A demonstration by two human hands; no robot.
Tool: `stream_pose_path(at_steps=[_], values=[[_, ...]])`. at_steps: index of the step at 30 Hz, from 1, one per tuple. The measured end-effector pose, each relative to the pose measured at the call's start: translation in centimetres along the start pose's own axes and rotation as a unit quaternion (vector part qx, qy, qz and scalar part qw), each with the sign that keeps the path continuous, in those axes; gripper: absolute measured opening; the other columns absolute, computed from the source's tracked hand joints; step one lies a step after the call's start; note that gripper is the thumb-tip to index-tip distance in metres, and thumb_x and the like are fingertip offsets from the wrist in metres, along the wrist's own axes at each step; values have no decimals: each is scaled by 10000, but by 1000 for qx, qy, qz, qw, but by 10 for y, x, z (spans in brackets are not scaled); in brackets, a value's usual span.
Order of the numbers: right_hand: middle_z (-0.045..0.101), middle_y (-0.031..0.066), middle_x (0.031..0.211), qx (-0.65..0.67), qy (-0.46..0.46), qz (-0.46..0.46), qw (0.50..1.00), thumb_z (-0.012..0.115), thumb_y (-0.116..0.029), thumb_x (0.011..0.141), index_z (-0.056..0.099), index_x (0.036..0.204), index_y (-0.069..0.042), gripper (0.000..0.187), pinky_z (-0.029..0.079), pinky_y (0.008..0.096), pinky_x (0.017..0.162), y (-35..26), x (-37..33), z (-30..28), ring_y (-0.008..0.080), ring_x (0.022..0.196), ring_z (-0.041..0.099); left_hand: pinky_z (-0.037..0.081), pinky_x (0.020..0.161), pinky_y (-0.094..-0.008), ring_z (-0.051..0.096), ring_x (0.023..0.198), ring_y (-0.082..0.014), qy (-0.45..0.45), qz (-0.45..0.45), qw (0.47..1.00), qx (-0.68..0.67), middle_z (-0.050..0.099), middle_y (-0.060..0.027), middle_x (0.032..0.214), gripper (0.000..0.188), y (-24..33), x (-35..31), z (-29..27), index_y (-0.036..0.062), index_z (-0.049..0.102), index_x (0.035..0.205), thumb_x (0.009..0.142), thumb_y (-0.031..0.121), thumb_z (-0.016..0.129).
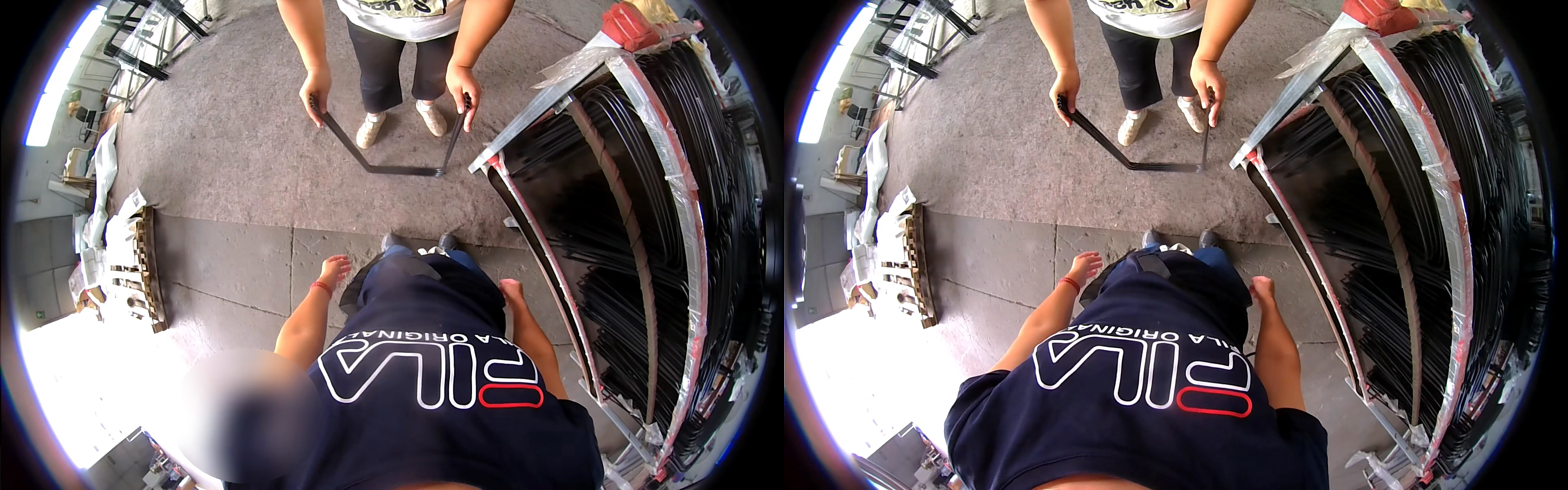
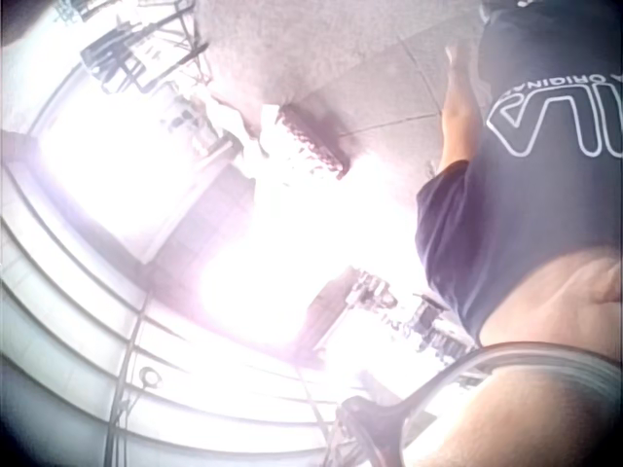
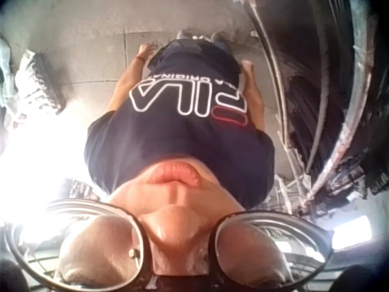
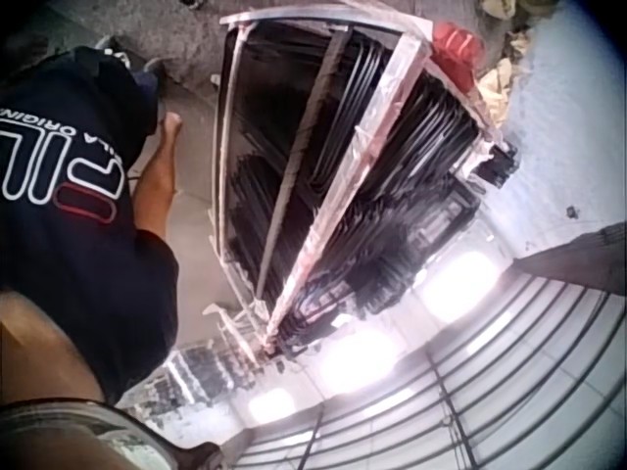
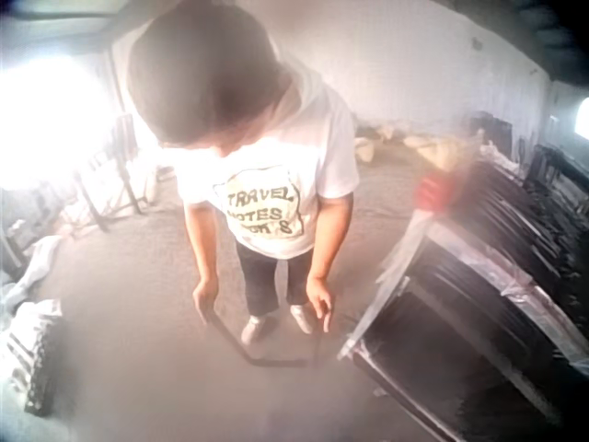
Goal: The person picks up long, black metal rods from a storage rack and straightens them by hand. They then walk across the warehouse floor carrying the rods and exit through a large door into an outdoor area.
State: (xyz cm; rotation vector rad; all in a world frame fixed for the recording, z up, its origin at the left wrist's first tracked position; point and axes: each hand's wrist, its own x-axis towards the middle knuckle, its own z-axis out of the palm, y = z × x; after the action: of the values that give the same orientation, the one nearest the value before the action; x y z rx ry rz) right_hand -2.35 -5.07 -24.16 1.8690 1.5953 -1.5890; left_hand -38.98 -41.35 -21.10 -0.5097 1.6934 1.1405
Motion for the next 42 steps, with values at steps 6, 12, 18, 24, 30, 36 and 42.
stream_pose_path(at_steps=[6,12,18,24,30,36,42], values=[[578,59,644,91,-31,-1,995,503,-166,761,582,879,-92,160,373,243,409,-19,11,-3,139,525,542,411,688,-306,560,894,-177,0,30,999,36,577,-59,1011,279,26,-8,12,84,506,1068,802,164,471],[566,44,636,-4,-3,-44,999,484,-222,778,569,901,-74,210,396,283,438,-17,35,4,159,559,543,412,707,-313,572,856,-184,58,106,984,134,590,-59,964,271,25,7,7,63,521,1032,775,143,489],[332,296,1229,-229,57,-372,898,506,-252,772,222,1244,95,651,299,378,950,-213,-8,19,377,1133,361,356,881,-409,423,1041,-375,243,485,785,299,442,-226,1117,669,127,58,3,46,192,1301,686,18,454],[247,207,1297,-362,207,-542,730,625,-175,692,179,1274,32,762,274,442,953,-364,-32,50,313,1219,236,329,920,-453,338,1146,-371,318,445,714,437,305,-216,1263,721,315,-8,49,59,126,1319,689,30,475],[137,196,1362,-328,287,-569,697,563,-149,718,142,1305,8,739,204,450,995,-407,-22,75,305,1272,138,220,998,-410,178,1256,-326,290,491,662,486,180,-217,1343,702,350,18,55,-23,112,1301,687,-8,450],[145,189,1359,-371,249,-579,682,556,-134,702,148,1298,31,741,212,445,999,-416,-31,77,293,1271,150,235,986,-442,178,1256,-330,310,522,645,465,160,-210,1349,690,337,24,53,-18,114,1301,693,-6,439],[152,188,1353,-378,251,-597,662,561,-120,664,193,1265,88,734,223,375,1007,-410,-29,75,291,1266,160,188,1002,-447,101,1281,-312,282,492,688,453,89,-195,1372,750,330,18,55,10,68,1317,673,-34,449]])
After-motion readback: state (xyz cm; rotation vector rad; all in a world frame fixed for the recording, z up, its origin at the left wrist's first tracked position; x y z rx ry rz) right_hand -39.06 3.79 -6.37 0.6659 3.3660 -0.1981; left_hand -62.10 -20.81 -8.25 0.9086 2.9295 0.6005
